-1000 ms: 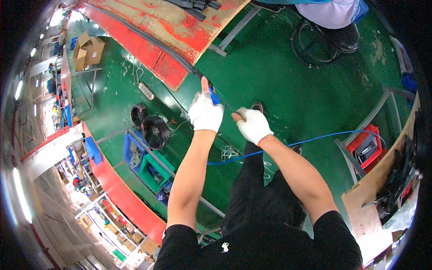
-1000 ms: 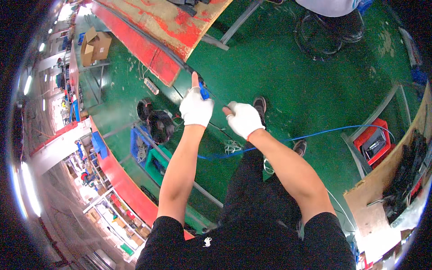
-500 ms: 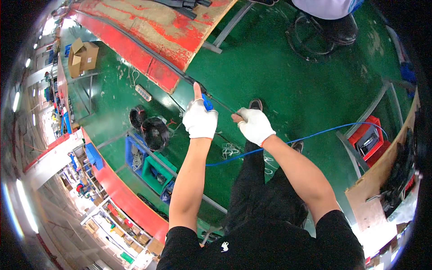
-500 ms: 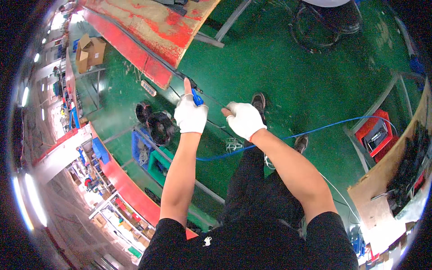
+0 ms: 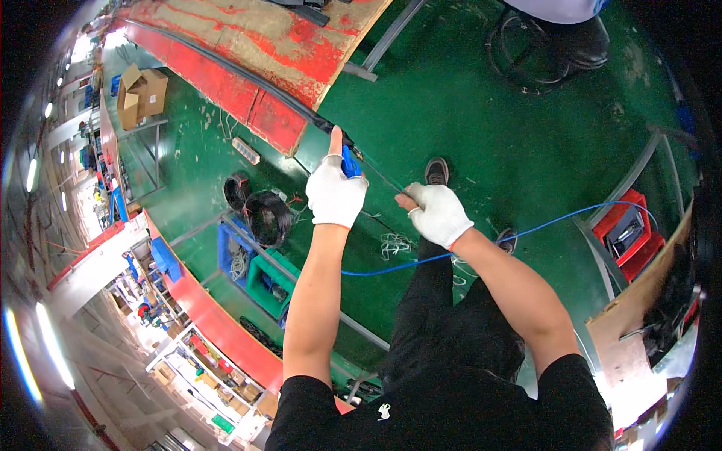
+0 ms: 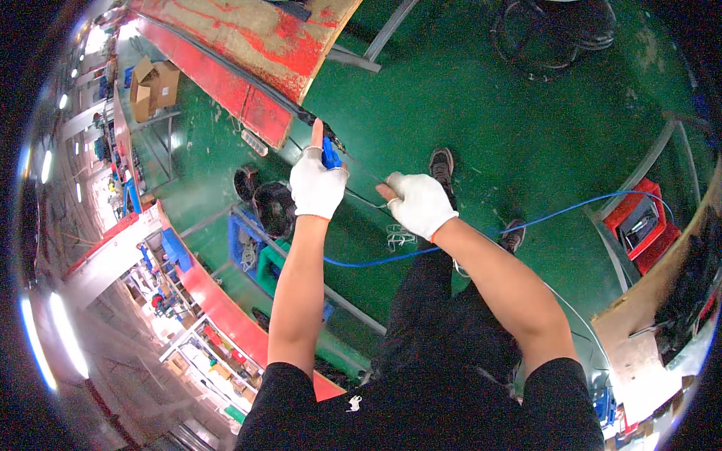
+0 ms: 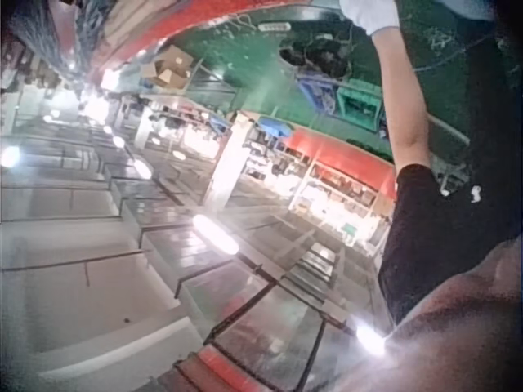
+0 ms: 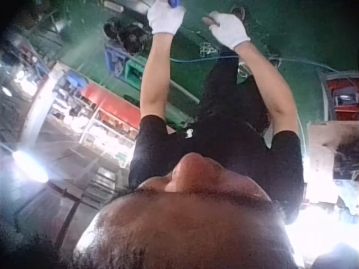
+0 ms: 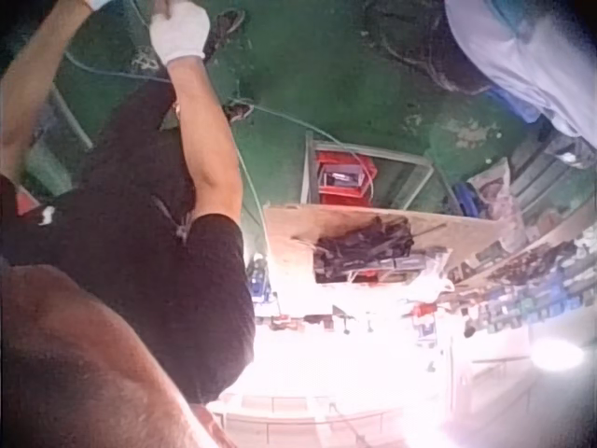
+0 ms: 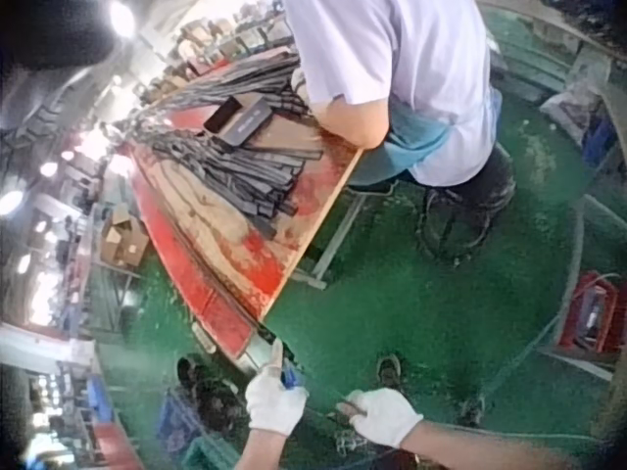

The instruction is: Attaching clips/end caps to long rubber strips on a production table.

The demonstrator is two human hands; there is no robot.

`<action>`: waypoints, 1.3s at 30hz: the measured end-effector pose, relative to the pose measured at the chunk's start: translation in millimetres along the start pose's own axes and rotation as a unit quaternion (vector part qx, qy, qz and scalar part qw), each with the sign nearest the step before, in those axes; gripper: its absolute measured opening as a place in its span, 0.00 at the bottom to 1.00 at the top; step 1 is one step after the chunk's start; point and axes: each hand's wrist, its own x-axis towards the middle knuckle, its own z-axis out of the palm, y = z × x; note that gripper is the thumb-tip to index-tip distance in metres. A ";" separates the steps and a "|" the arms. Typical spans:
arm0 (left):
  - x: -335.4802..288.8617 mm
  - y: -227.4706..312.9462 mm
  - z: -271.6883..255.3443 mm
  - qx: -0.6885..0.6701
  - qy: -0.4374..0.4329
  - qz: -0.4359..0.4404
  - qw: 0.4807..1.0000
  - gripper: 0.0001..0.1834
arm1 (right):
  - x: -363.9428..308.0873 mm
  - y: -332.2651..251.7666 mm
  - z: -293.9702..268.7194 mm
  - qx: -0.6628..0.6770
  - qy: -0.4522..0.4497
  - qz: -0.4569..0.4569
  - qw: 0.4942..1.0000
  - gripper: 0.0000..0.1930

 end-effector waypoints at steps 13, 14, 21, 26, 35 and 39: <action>23.2 1.9 3.7 -0.032 0.033 0.072 0.996 0.47 | 4.1 -8.7 9.8 -0.012 -0.003 -0.017 1.000 0.15; 20.6 2.5 3.8 -0.056 0.025 0.057 0.997 0.47 | 6.0 -3.1 7.0 -0.007 -0.014 -0.024 1.000 0.15; -1.1 -18.5 -11.7 -0.357 -0.048 -0.026 0.933 0.50 | 11.4 -0.2 -32.2 0.214 -0.144 0.084 0.962 0.17; -3.8 -12.2 -19.6 -0.285 -0.048 0.007 0.957 0.53 | 24.8 -7.2 -49.8 0.193 -0.209 0.078 0.955 0.17; -8.5 -11.7 -19.2 -0.174 -0.042 0.033 0.983 0.56 | 88.6 -21.7 -34.8 0.254 -0.169 0.050 0.951 0.18; -7.3 -13.7 -21.1 -0.185 -0.059 0.023 0.981 0.56 | 120.0 -37.8 -23.7 0.273 -0.161 0.044 0.948 0.18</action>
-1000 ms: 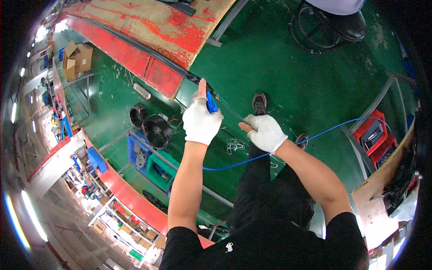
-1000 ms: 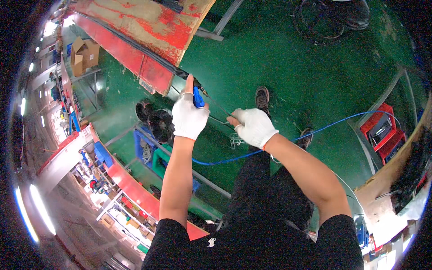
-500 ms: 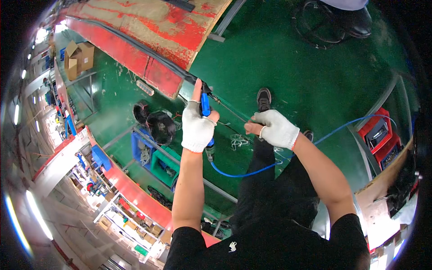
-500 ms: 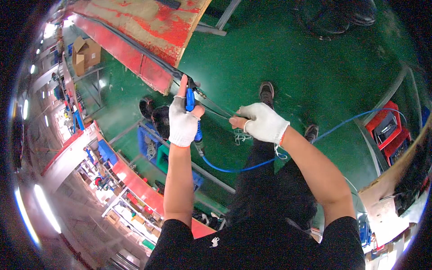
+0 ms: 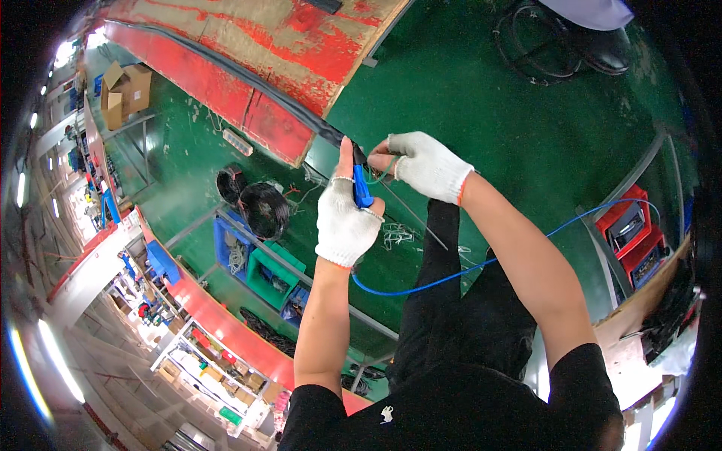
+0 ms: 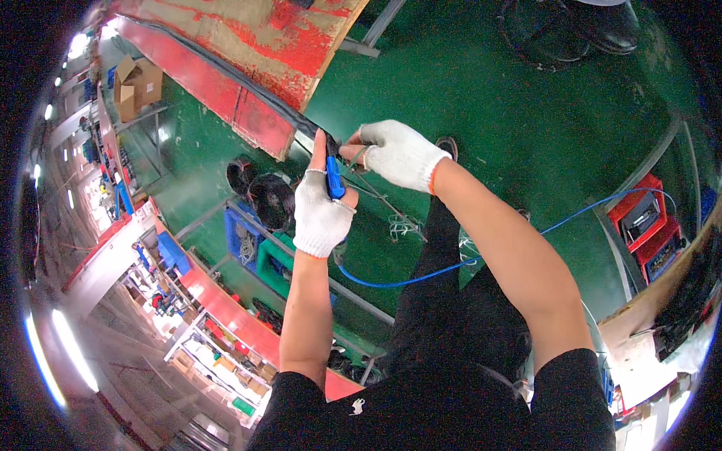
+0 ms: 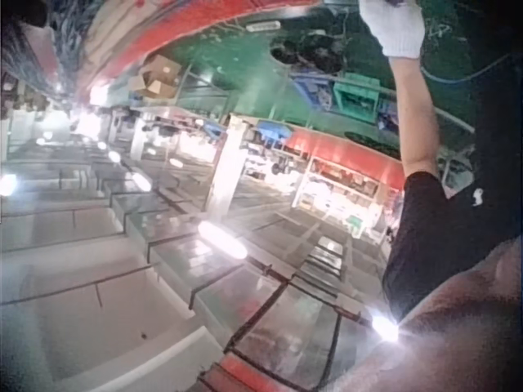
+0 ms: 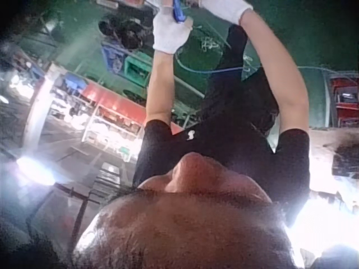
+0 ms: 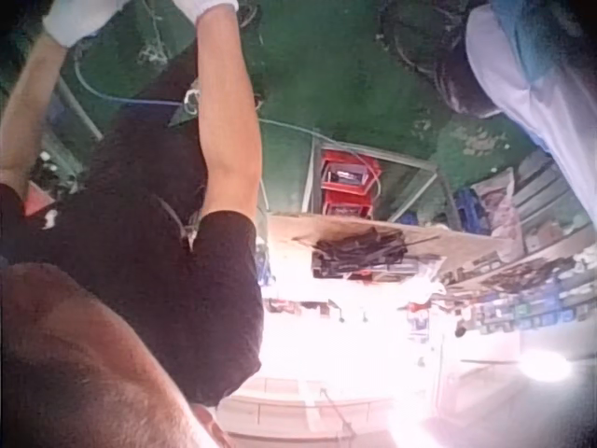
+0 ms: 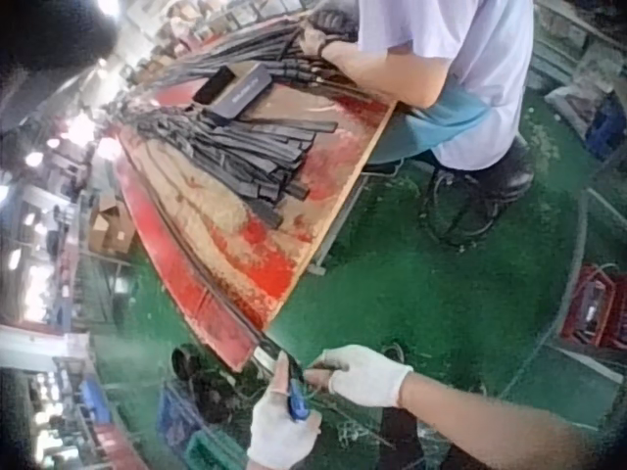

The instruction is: Attaching clips/end caps to long rubber strips on a production table.

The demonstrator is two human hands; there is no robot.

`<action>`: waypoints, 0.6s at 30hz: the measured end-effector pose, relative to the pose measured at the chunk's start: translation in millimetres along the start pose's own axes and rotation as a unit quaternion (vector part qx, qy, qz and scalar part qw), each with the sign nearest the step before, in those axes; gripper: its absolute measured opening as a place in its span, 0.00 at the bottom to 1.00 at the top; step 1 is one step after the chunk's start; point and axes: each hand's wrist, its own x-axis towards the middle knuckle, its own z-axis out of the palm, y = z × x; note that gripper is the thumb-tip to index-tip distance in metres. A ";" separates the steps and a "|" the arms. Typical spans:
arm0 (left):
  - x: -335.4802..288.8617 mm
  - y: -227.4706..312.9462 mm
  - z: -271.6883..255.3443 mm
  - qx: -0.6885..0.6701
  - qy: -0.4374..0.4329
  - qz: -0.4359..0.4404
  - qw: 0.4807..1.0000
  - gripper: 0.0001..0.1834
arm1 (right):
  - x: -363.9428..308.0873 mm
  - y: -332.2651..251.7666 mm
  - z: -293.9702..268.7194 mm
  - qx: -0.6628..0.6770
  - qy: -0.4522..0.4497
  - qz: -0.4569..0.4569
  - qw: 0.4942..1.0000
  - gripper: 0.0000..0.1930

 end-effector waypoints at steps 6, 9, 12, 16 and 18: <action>-2.2 -2.3 0.7 -0.024 0.000 -0.011 1.000 0.54 | 22.9 0.2 2.7 -0.055 -0.021 -0.014 0.998 0.19; -1.3 -7.4 1.5 -0.056 -0.014 -0.028 0.998 0.55 | 15.9 -1.9 6.4 -0.011 -0.003 0.030 0.999 0.18; 0.0 -8.4 2.2 -0.070 -0.018 -0.014 0.997 0.57 | -0.4 0.9 9.0 -0.018 -0.025 0.000 1.000 0.21; 0.2 -18.9 10.2 -0.059 0.013 0.051 0.997 0.57 | 0.2 0.2 13.4 -0.085 0.020 -0.025 0.996 0.19; -1.1 -13.3 11.7 -0.046 0.034 0.072 0.996 0.58 | -1.0 -2.5 16.1 -0.063 0.017 -0.021 0.998 0.19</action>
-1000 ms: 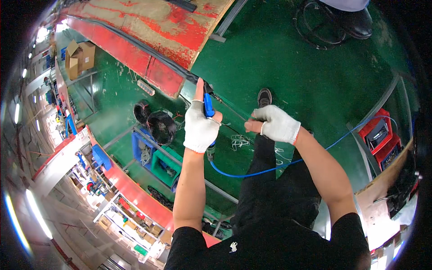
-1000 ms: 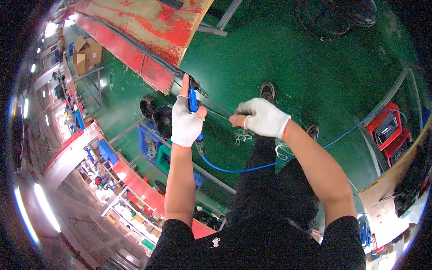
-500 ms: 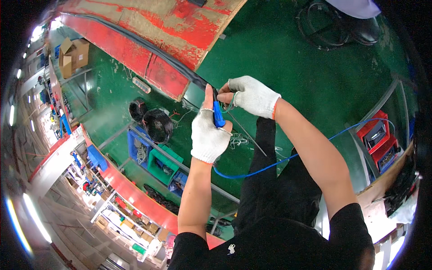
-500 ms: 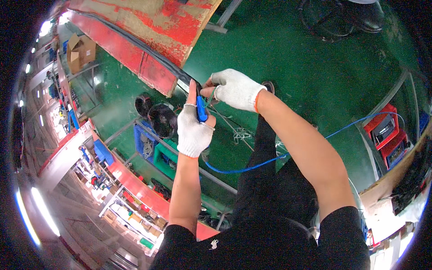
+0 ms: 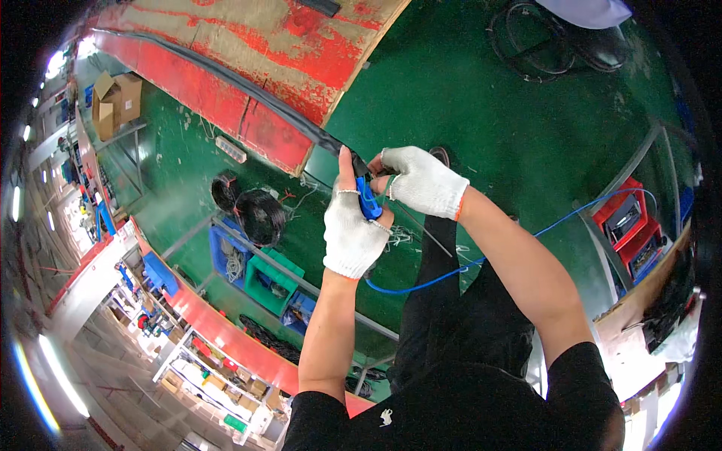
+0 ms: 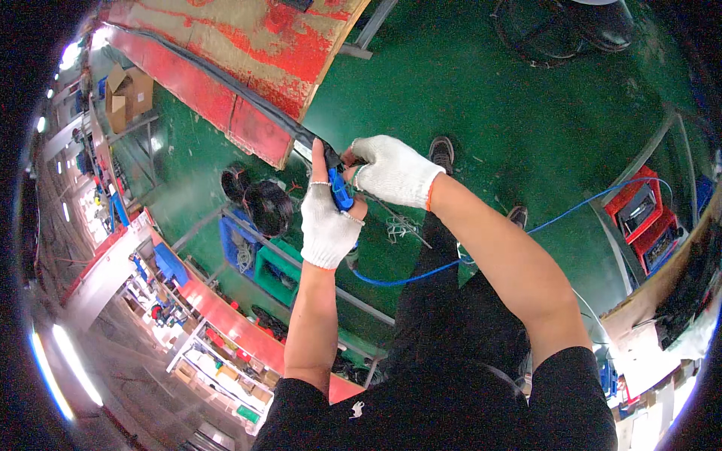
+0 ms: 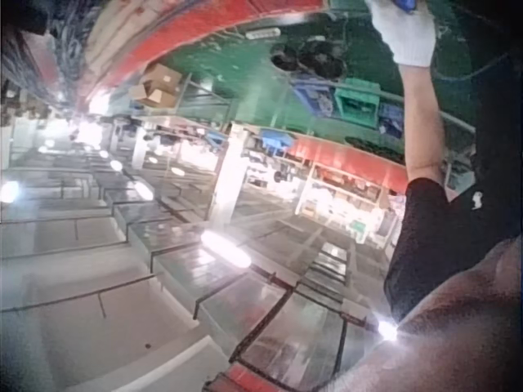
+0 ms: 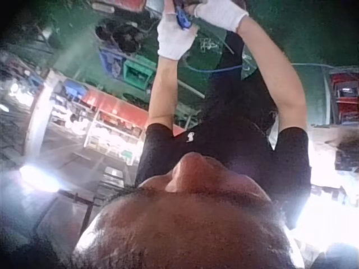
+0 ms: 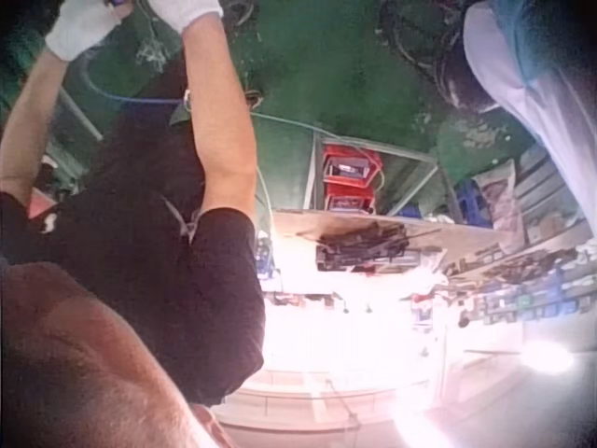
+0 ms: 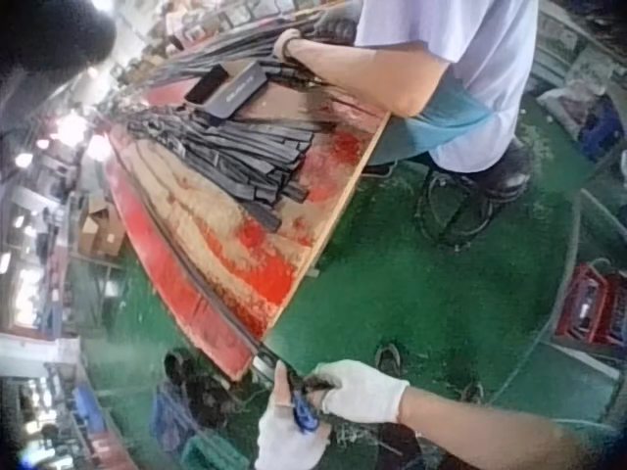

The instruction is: Attaching clips/end caps to long rubber strips on a production table.

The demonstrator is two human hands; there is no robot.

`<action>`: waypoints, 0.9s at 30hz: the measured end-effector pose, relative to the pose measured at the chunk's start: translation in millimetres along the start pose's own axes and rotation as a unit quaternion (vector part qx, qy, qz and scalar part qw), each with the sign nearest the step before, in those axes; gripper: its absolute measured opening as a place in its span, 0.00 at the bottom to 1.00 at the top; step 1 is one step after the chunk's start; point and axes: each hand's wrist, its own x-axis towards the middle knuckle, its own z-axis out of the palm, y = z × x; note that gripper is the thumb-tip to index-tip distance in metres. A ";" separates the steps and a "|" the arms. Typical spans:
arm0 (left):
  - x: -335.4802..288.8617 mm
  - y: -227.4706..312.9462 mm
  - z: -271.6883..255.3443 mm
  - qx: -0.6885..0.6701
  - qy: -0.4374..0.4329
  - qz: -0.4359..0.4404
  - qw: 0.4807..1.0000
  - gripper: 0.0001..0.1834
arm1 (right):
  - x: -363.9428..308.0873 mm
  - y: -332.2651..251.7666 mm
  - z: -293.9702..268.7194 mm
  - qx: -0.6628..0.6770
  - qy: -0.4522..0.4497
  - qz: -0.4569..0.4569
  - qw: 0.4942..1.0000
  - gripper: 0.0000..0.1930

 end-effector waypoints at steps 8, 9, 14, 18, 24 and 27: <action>-28.2 22.6 17.0 0.155 0.004 -0.046 0.987 0.56 | -1.1 2.1 13.1 -0.035 0.085 0.029 0.995 0.18; -38.4 21.2 19.8 0.137 0.012 -0.054 0.989 0.53 | 0.8 5.7 11.6 -0.022 0.079 0.038 0.996 0.17; -46.5 -47.7 23.7 -0.094 0.143 -0.120 0.978 0.13 | 3.5 -6.9 -3.6 0.022 0.026 0.100 0.994 0.19; 5.8 -36.1 -1.1 -0.149 0.155 -0.145 0.966 0.13 | 0.0 -12.1 2.8 0.080 0.053 0.126 0.987 0.21; 47.1 -17.8 -31.0 -0.239 0.112 -0.206 0.942 0.14 | -20.3 -41.1 9.6 0.066 0.067 0.130 0.987 0.22; 54.1 -0.2 -44.9 -0.284 0.080 -0.218 0.930 0.13 | -28.8 -54.5 11.0 0.070 0.082 0.132 0.985 0.23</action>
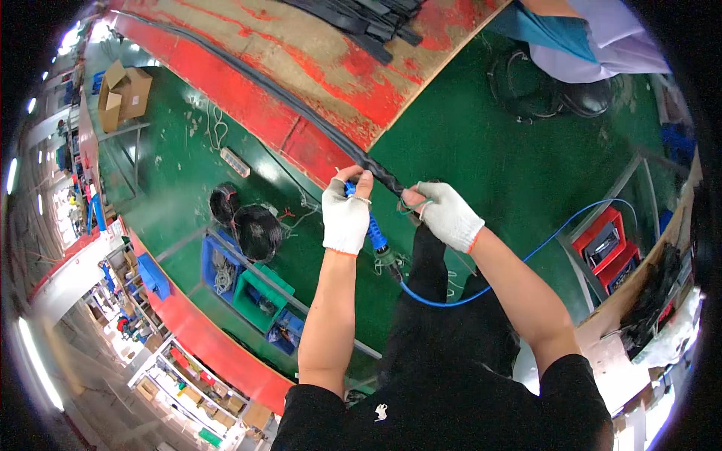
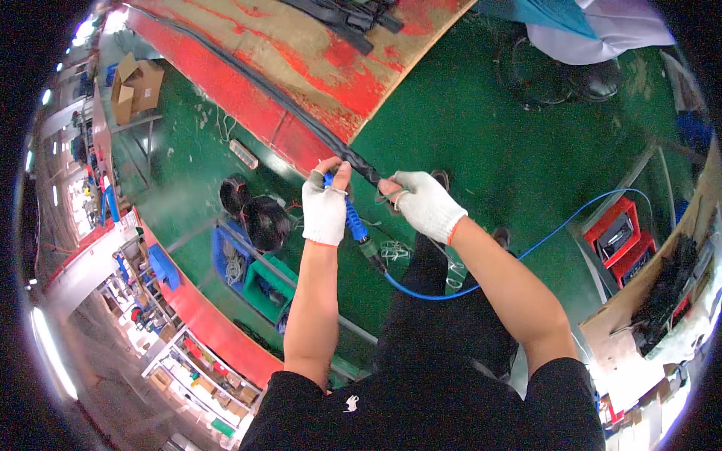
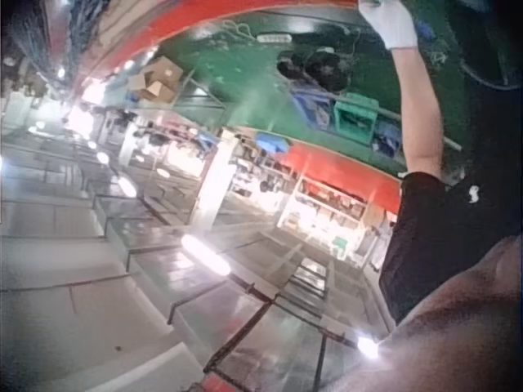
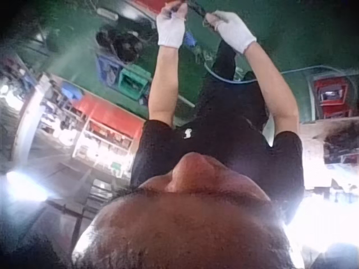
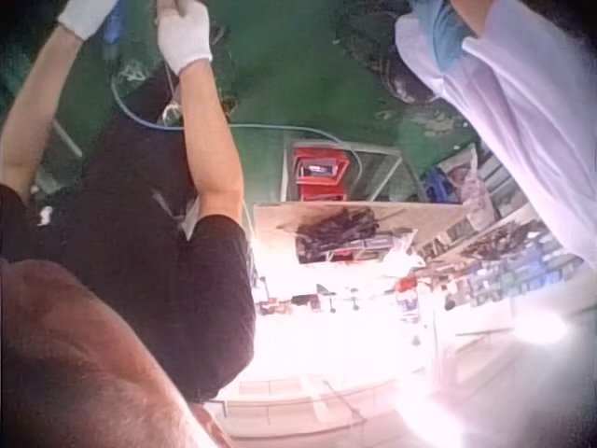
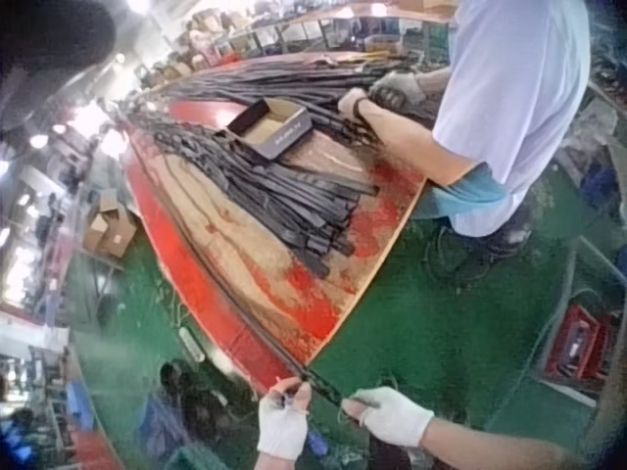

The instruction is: Attaching clips/end caps to long rubber strips on a production table.

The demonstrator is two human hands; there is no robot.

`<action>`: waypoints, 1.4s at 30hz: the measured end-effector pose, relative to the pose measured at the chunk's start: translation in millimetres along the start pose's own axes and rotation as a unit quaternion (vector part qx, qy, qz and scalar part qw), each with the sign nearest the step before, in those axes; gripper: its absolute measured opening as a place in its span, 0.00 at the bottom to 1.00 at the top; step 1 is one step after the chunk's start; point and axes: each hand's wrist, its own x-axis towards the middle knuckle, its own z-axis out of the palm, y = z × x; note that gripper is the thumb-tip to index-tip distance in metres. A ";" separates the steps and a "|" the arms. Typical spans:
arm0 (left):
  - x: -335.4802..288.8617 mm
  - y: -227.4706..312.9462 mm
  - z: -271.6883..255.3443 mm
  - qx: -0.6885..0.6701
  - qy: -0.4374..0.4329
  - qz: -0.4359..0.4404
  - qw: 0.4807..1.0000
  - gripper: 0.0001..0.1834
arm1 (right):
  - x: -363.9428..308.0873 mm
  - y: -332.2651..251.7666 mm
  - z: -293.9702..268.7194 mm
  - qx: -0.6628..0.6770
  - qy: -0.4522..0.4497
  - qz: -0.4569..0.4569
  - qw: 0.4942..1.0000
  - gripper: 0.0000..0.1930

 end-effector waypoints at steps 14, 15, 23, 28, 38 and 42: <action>-15.3 -38.7 17.0 0.020 0.029 0.037 0.999 0.19 | 11.1 -1.0 -20.6 -0.058 -0.049 -0.035 0.997 0.20; -8.9 -39.0 15.2 0.014 0.043 0.033 0.998 0.20 | 13.3 -1.1 -21.1 -0.061 -0.055 -0.027 0.996 0.20; 11.3 6.4 -4.6 0.088 0.009 0.058 0.994 0.13 | 15.9 7.4 -13.4 -0.064 -0.058 -0.053 0.995 0.21; 15.6 12.5 -2.5 0.148 0.012 0.088 0.985 0.10 | 6.3 -3.8 -12.4 -0.104 -0.032 -0.041 0.993 0.20; 29.8 -3.2 22.6 0.334 0.188 0.249 0.889 0.07 | 17.2 12.6 -9.0 -0.067 -0.035 -0.040 0.996 0.19; 32.0 7.5 19.3 0.308 0.145 0.189 0.921 0.10 | 21.8 1.9 -15.8 -0.048 -0.037 -0.013 0.998 0.17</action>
